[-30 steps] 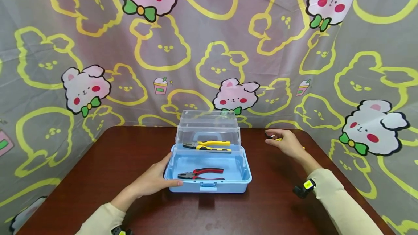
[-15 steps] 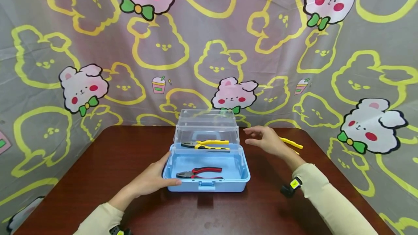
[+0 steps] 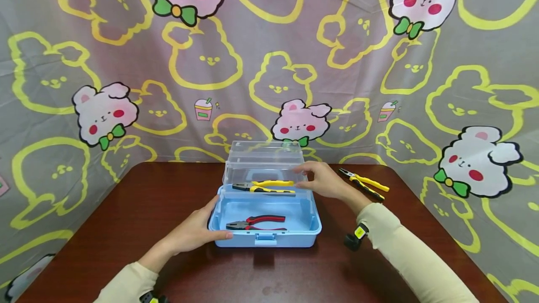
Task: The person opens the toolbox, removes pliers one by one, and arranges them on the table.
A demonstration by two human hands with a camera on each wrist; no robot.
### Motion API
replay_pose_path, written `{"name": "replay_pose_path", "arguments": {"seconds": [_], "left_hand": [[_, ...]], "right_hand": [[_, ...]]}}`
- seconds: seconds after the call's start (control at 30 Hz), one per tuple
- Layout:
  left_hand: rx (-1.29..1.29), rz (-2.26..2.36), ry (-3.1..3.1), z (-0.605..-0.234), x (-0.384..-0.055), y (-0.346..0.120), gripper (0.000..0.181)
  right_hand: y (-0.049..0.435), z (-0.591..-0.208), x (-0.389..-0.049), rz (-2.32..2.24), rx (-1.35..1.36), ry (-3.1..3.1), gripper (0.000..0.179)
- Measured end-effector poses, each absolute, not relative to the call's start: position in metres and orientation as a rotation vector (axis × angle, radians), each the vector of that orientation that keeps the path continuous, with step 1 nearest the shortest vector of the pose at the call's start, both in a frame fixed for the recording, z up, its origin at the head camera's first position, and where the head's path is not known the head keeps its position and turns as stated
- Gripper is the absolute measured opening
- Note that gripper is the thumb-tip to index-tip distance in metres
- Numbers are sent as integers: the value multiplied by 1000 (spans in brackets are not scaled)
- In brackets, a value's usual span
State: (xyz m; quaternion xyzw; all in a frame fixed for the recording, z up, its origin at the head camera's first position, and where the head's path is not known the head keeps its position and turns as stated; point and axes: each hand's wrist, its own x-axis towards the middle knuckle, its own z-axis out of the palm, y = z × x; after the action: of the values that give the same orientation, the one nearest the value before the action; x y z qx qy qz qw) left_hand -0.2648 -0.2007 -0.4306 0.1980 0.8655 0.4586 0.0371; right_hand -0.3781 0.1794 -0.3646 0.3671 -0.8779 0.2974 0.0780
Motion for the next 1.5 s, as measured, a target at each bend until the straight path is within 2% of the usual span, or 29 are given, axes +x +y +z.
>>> {"name": "replay_pose_path", "arguments": {"seconds": [0.47, 0.9, 1.3, 1.5], "left_hand": [[618, 1416, 2653, -430, -264, -201, 116], [614, 1410, 2649, -431, -265, -200, 116], [584, 1429, 2635, -432, -266, -201, 117], [604, 1427, 2637, -433, -266, -200, 116]], "right_hand": [[150, -357, -380, 745, 1201, -2711, 47], [138, -355, -386, 632, 1177, -2869, 48], [134, -354, -392, 323, 1207, -2988, 38], [130, -351, -392, 325, 1113, -3056, 43]]}}
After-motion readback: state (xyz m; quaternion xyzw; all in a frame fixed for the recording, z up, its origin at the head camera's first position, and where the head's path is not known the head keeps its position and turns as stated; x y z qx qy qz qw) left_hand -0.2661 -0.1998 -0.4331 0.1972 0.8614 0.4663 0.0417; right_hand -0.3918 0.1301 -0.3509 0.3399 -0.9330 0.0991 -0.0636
